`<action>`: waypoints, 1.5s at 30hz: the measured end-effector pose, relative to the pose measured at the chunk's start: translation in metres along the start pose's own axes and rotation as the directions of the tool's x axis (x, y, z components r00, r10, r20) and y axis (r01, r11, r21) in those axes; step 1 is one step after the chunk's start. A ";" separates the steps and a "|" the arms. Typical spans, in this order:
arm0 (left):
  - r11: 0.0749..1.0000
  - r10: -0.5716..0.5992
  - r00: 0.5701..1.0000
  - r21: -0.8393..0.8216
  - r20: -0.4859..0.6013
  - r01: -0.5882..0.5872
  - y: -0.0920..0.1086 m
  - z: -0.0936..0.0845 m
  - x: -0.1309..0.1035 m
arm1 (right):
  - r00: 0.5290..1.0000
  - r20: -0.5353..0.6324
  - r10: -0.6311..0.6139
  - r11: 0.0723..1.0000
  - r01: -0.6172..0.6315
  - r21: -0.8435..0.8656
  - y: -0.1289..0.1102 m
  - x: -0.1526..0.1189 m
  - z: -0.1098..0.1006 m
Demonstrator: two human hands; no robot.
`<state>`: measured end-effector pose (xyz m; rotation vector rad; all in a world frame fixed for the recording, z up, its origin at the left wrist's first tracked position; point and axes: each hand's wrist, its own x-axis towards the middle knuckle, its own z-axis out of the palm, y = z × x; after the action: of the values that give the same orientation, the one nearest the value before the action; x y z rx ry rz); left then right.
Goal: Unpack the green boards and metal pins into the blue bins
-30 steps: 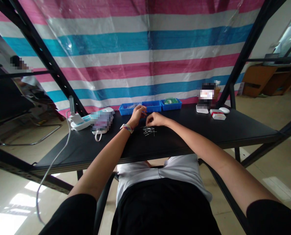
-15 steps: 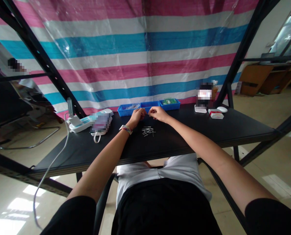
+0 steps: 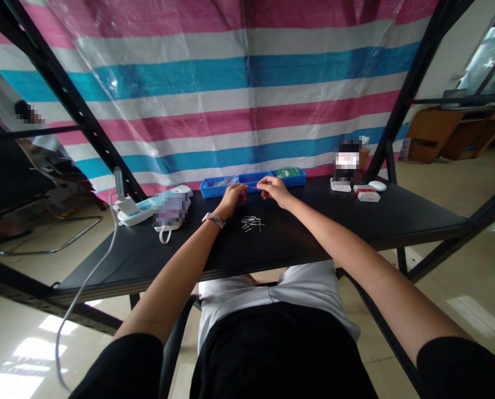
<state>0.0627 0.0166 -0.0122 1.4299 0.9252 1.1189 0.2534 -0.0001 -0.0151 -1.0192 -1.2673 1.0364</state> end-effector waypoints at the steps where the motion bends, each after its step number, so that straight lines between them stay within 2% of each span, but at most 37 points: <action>1: 1.000 0.004 1.000 -0.007 -0.007 -0.004 0.001 0.000 0.000 | 0.999 -0.003 0.033 0.999 -0.033 0.024 0.000 0.000 0.000; 7: 0.999 0.032 0.999 -0.031 -0.040 -0.033 0.002 0.001 -0.001 | 0.986 -0.008 0.168 0.982 -0.166 0.087 0.001 0.001 -0.003; 15: 0.997 0.070 0.997 -0.016 -0.036 -0.070 0.002 0.001 -0.002 | 0.985 0.011 0.174 0.978 -0.174 0.117 0.000 0.001 -0.003; 20: 0.999 0.037 0.999 0.017 -0.040 -0.036 0.003 0.001 -0.002 | 0.990 -0.027 0.137 0.987 -0.134 0.084 -0.002 -0.001 -0.002; 25: 0.999 -0.004 1.000 0.032 -0.003 0.004 0.003 0.001 -0.002 | 0.998 -0.056 0.037 0.999 -0.036 0.013 -0.003 -0.001 -0.001; 37: 1.000 -0.029 0.999 -0.002 -0.021 0.029 0.001 0.000 0.000 | 0.996 -0.024 -0.084 0.995 0.082 -0.054 0.002 -0.002 -0.001; 45: 1.000 -0.006 1.000 -0.020 -0.009 0.006 0.002 0.000 -0.002 | 0.997 -0.020 0.078 0.995 -0.076 0.057 -0.004 -0.004 -0.001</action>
<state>0.0621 0.0148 -0.0102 1.4063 0.9211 1.1282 0.2547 -0.0053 -0.0118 -1.0401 -1.1821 1.1110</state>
